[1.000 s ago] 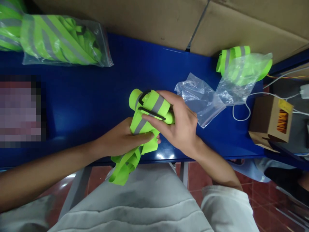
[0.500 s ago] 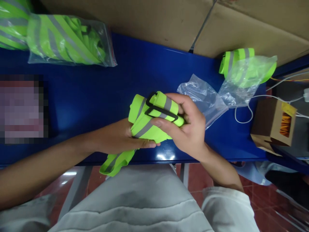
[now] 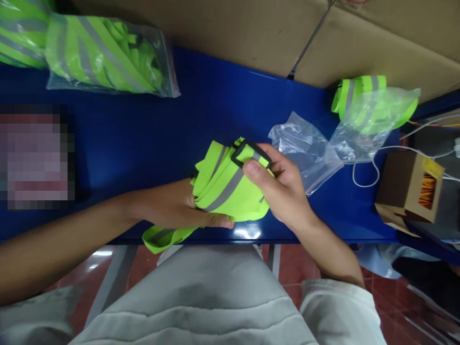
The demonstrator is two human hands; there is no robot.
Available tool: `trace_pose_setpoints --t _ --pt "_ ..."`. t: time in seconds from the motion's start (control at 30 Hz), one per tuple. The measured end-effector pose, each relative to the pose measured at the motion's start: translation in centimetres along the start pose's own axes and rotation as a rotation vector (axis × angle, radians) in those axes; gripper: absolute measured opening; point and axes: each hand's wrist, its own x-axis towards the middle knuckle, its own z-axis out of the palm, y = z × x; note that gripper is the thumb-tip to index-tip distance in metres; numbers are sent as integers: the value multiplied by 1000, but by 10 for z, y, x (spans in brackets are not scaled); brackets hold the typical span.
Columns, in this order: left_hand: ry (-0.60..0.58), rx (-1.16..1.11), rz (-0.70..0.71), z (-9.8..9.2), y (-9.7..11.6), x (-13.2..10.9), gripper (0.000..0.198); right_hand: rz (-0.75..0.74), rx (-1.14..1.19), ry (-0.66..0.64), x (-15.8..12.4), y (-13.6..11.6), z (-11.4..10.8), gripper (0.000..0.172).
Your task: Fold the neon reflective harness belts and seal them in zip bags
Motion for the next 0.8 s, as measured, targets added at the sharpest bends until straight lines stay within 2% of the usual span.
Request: trace_pose_setpoints --t 0.1,0.17,0.23,0.3,0.37,0.43,0.5,0.57,0.63,0.67,0.73,0.8 --pt "-49 27 51 -3 -1 1 12 203 200 -54 5 0 3 49" --pt "-78 43 90 -3 -3 2 14 284 290 -76 8 1 5 46" --pt "-82 64 124 -3 -6 3 16 327 332 -98 10 2 6 42" --pt "-24 121 172 -1 -10 3 16 320 316 -111 9 3 7 41" --pt "65 212 239 1 -14 3 16 215 197 -75 7 1 7 39" --pt "122 286 284 4 -16 2 16 -10 -20 42 3 -2 5 37" --pt "136 304 284 5 -16 2 18 -264 -253 177 -1 -5 1 36" --pt "139 270 211 6 -13 1 19 -426 -418 214 -2 -7 -4 32" --pt "179 198 83 6 -8 0 23 -494 -500 125 -2 -7 -9 31" --pt "204 155 18 5 -6 0 26 -510 -525 49 -2 -7 -11 38" --pt "236 81 -63 3 -3 0 36 -517 -580 -103 -1 -6 -11 61" --pt "217 74 -58 0 -2 2 37 -489 -653 -199 -2 -6 -7 84"
